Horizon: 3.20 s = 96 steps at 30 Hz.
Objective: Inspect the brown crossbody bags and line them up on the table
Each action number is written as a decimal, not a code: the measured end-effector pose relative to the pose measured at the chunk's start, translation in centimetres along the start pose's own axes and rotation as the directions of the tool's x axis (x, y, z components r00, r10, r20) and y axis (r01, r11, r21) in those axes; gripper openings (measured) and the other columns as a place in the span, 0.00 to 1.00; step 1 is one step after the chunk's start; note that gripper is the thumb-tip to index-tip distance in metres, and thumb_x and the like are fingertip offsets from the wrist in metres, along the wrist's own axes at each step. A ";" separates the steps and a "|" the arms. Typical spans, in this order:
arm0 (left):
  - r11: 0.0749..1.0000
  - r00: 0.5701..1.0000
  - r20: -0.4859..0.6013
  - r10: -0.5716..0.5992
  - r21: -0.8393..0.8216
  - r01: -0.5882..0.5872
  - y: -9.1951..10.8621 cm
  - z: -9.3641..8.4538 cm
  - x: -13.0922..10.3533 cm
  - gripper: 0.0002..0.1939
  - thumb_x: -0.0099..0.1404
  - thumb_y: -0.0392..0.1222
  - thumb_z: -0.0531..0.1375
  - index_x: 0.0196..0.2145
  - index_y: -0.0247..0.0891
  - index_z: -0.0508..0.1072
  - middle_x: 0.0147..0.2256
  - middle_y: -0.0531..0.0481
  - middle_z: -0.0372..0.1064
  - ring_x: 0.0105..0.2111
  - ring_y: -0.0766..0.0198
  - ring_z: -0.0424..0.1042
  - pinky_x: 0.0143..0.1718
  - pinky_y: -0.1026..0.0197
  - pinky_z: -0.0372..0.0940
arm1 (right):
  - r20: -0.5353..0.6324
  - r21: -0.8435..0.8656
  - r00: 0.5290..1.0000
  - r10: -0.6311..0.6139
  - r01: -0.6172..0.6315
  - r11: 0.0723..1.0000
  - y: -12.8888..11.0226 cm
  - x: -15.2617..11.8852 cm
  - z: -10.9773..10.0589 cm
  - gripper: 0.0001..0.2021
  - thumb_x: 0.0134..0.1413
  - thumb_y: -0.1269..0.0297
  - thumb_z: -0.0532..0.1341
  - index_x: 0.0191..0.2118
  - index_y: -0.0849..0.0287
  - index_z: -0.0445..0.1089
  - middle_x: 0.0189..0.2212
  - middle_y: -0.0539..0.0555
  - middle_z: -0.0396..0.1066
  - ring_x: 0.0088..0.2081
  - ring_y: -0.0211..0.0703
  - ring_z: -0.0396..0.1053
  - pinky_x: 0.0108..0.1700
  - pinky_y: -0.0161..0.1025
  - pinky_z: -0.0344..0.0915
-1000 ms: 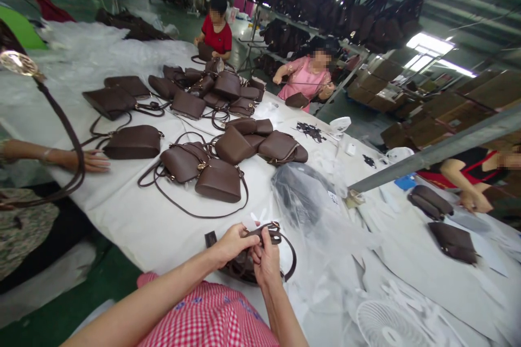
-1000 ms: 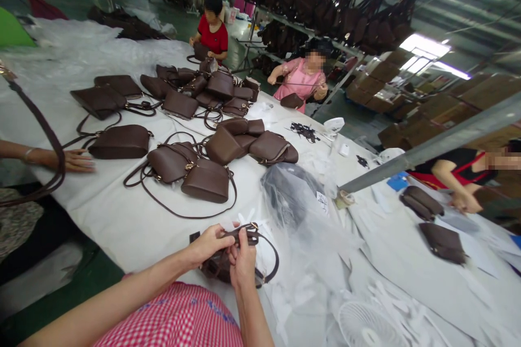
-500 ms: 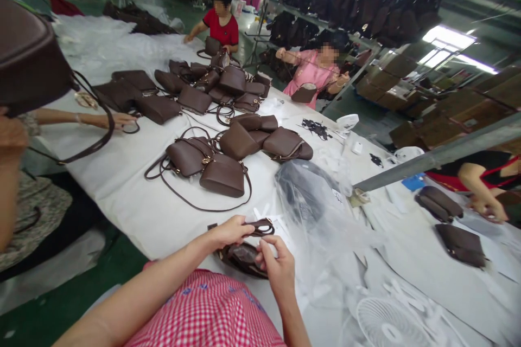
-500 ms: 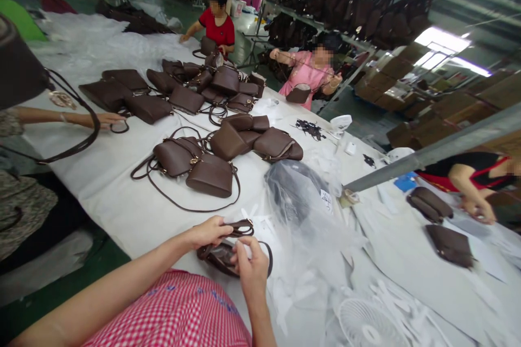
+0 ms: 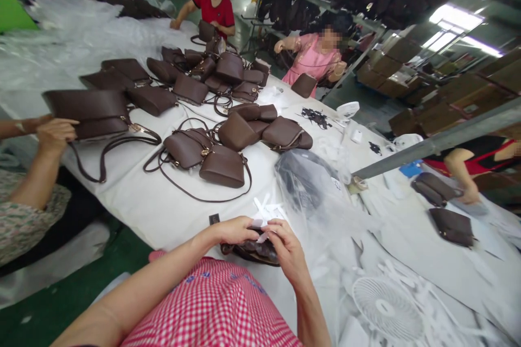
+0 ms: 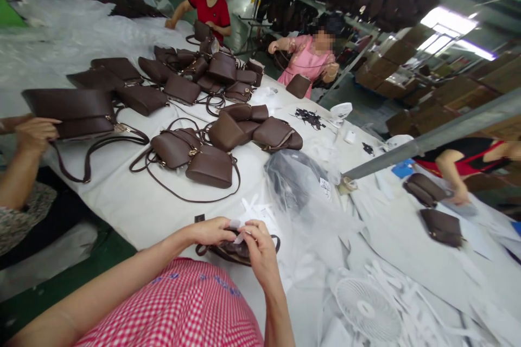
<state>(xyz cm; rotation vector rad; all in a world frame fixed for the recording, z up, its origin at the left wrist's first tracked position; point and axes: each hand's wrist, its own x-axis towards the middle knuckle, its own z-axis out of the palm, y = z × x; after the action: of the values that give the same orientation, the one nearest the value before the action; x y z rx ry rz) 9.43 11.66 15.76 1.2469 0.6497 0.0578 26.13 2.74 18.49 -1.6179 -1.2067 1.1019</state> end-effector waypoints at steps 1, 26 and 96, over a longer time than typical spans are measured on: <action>1.000 1.000 0.001 0.010 0.016 -0.010 0.1 0.0 0.0 0.03 0.55 0.37 0.56 0.28 0.37 0.69 0.16 0.60 0.53 0.17 0.70 0.50 0.19 0.66 0.45 | 0.027 0.054 0.998 0.062 -0.063 0.997 -0.2 0.0 0.0 0.13 0.53 0.53 0.62 0.33 0.58 0.75 0.27 0.52 0.69 0.27 0.38 0.65 0.31 0.35 0.63; 0.899 0.977 0.116 0.177 0.386 -0.209 -0.5 -0.4 0.4 0.08 0.60 0.36 0.55 0.33 0.34 0.74 0.29 0.53 0.71 0.31 0.66 0.68 0.34 0.70 0.61 | 0.179 0.286 0.943 0.280 -0.322 0.903 0.8 -0.6 1.8 0.20 0.49 0.51 0.65 0.41 0.57 0.60 0.13 0.42 0.65 0.11 0.28 0.51 0.14 0.25 0.43; 0.764 0.940 0.337 -0.044 0.618 -0.186 4.4 -3.2 2.6 0.19 0.64 0.45 0.56 0.18 0.35 0.70 0.18 0.53 0.64 0.21 0.65 0.64 0.27 0.64 0.60 | 0.257 -0.466 0.957 -0.134 0.244 0.850 -1.3 3.3 -1.7 0.27 0.56 0.52 0.59 0.57 0.60 0.58 0.49 0.64 0.71 0.44 0.51 0.73 0.43 0.42 0.66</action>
<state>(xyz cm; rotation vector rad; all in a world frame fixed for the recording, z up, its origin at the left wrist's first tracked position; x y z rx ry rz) 11.32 16.93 18.00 1.9016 0.3177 -0.3409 27.91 6.04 19.61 -1.7258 -1.8737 0.8989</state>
